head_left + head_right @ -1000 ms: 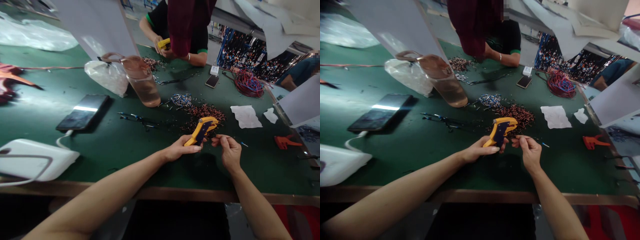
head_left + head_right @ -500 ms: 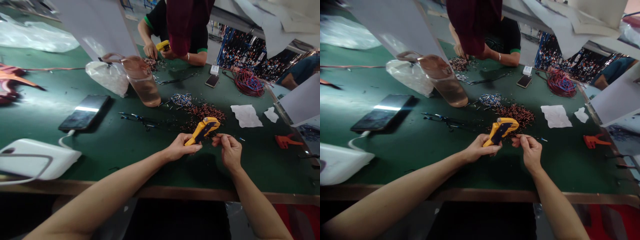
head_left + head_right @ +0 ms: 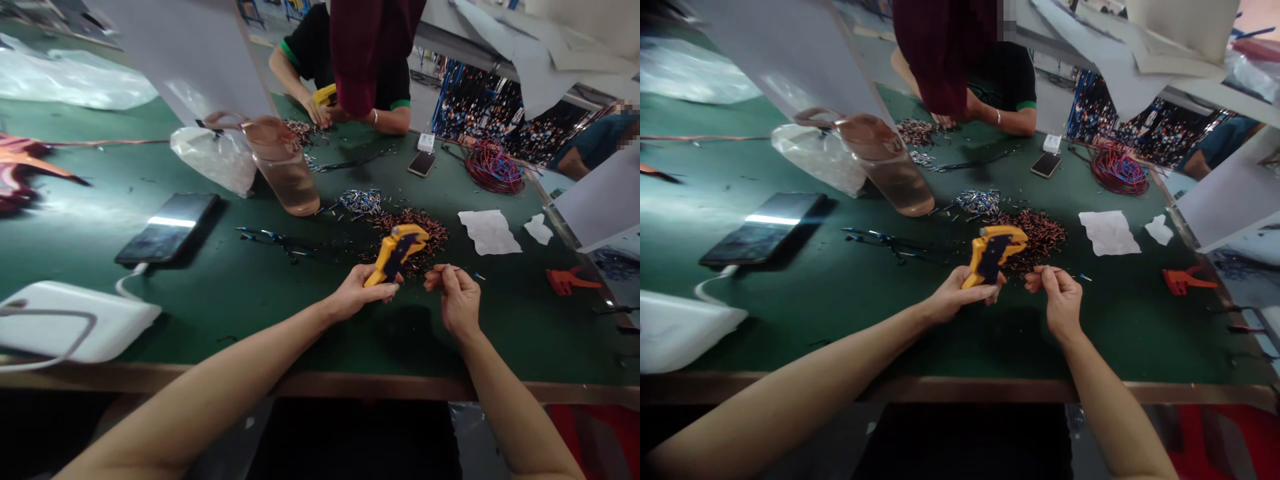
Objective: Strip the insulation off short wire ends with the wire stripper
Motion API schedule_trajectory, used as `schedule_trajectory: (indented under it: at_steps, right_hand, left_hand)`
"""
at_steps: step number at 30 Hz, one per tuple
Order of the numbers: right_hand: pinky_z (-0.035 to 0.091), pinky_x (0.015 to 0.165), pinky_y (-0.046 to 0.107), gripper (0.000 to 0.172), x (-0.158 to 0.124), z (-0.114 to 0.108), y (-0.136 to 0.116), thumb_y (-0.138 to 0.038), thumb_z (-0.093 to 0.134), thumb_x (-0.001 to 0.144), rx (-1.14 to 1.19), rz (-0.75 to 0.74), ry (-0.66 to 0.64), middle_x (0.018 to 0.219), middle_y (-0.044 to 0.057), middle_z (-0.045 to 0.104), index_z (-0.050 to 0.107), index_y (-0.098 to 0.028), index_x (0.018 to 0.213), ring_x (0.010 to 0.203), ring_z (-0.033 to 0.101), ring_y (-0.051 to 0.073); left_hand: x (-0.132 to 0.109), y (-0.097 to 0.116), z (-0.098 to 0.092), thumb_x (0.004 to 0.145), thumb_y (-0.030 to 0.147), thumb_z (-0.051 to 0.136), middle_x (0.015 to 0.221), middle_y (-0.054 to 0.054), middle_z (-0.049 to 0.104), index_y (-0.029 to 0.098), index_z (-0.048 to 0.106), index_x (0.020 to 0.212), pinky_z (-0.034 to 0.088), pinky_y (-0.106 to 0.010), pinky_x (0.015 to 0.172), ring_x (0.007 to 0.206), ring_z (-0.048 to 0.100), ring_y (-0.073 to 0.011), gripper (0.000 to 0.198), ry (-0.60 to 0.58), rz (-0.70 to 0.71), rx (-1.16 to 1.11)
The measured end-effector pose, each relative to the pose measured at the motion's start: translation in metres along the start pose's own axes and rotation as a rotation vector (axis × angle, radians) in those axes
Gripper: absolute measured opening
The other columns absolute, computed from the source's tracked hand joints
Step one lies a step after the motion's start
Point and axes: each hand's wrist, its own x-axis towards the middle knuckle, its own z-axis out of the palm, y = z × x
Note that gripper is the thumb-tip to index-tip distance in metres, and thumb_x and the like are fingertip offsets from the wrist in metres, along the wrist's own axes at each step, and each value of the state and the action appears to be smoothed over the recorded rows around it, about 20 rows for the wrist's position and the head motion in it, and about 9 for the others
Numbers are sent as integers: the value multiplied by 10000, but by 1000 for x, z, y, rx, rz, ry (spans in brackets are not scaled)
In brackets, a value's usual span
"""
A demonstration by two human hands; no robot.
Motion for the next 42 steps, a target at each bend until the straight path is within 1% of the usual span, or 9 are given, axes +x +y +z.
schedule_trajectory:
  at_steps: [3,6,11,16,22,30,32,37,42]
  right_hand:
    - [497,521,270,255,4,0,-1,-426,700,766,53,46,52,636,21,706,694,-171,759,514,625,143]
    - [480,492,248,277,8,0,-3,-447,741,705,125,100,91,600,3,682,678,-178,729,501,611,130]
    - [462,474,247,292,12,-2,-7,-465,744,685,166,128,107,587,-7,657,656,-188,712,501,598,128]
    - [451,486,237,291,13,-2,-6,-458,746,689,195,153,97,592,-14,645,657,-184,737,495,580,113]
    - [446,474,227,311,13,-1,-7,-466,765,658,192,162,126,574,-21,638,659,-181,721,480,574,106]
    - [458,476,227,310,15,-3,-2,-457,746,680,60,130,256,622,13,675,676,-160,739,518,607,122]
    - [461,480,229,301,14,-2,-1,-453,737,700,47,122,239,626,16,680,681,-160,744,518,608,123]
    - [495,517,256,270,5,0,3,-432,707,761,-23,46,110,639,23,694,704,-163,751,523,612,131]
    - [517,521,271,254,0,1,2,-420,682,796,-119,-33,80,653,31,704,720,-173,752,529,619,142]
  left_hand:
    - [4,-3,-5,629,370,730,714,-7,612,125,630,931,439,-284,676,648,553,-131,401,-14,42,-93]
    - [7,-9,-10,627,367,739,822,-32,637,133,626,1023,437,-307,751,741,573,-156,474,-24,29,-101]
    - [9,-17,-14,633,430,734,885,-59,656,132,630,1062,441,-317,749,774,571,-174,532,-137,-40,-1]
    - [6,-13,-13,648,436,727,893,-52,654,136,622,1083,442,-310,760,802,569,-176,539,-240,-27,58]
    - [2,-3,-10,667,421,714,889,-49,647,136,627,1064,437,-310,779,813,560,-176,497,-232,-40,65]
    - [0,-6,-9,679,405,709,923,-61,654,141,608,1121,439,-336,814,828,570,-185,525,-209,-38,-15]
    - [1,-10,-10,681,408,708,943,-71,656,141,608,1132,441,-343,821,823,577,-184,534,-195,-27,-51]
    - [7,-18,-13,635,439,733,918,-80,665,124,631,1091,446,-339,787,778,577,-184,564,-171,-8,-63]
    - [4,-19,-11,649,414,737,936,-73,669,131,627,1125,444,-341,817,818,585,-188,565,-181,-34,-73]
